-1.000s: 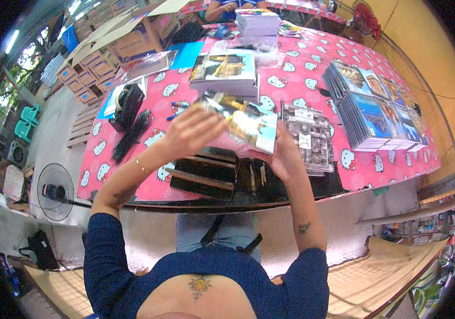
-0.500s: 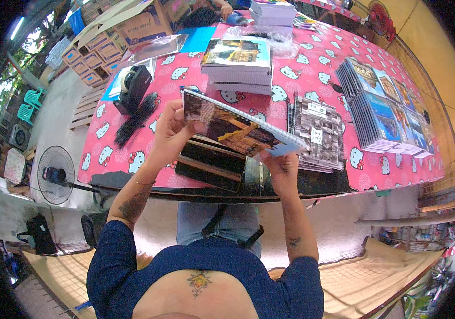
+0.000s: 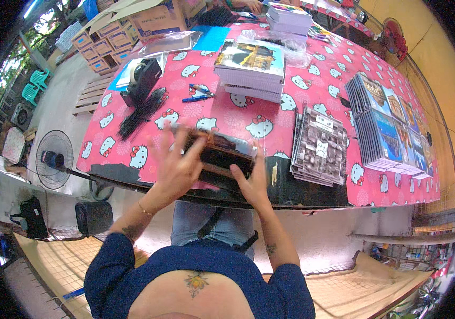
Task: The person is inserting a spiral wire into the holes of a notebook cover and pages by hand, then placing the finished notebook onto a stack.
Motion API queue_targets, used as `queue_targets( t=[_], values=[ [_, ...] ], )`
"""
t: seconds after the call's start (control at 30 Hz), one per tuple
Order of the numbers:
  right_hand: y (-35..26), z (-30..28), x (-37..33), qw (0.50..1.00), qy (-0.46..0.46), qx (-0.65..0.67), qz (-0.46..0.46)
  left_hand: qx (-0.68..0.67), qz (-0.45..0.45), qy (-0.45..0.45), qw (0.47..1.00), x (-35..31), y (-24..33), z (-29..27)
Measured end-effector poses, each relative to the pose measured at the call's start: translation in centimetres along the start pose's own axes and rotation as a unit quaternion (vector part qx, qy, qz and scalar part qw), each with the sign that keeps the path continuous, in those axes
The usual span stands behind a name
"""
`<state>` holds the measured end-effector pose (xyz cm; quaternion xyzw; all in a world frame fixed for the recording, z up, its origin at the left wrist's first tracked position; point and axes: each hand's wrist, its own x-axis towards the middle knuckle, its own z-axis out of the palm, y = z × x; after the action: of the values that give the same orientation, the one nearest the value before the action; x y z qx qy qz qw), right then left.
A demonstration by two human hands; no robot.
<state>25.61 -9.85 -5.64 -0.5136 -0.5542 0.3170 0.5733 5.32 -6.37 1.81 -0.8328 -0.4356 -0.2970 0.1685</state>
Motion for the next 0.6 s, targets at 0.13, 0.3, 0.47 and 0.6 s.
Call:
queue_targets(
  t=[0.13,0.3,0.47,0.6],
  values=[
    [-0.5,-0.2,0.8,0.998,0.032,0.039,-0.031,-0.081,-0.033,0.097,0.991,1.1,-0.6,-1.1],
    [-0.6,1.1,1.2,0.999,0.016,0.041,-0.026,-0.098,0.072,-0.089,0.989,0.9,0.9,1.0],
    [-0.1,1.6,1.1,0.996,0.051,0.062,-0.026,-0.293,-0.217,0.14,0.921,-1.4,-1.8,3.6],
    [0.8,0.8,1.8,0.996,0.087,-0.005,0.013,-0.509,-0.345,-0.056,0.787,-4.7,-1.9,5.2]
  ],
)
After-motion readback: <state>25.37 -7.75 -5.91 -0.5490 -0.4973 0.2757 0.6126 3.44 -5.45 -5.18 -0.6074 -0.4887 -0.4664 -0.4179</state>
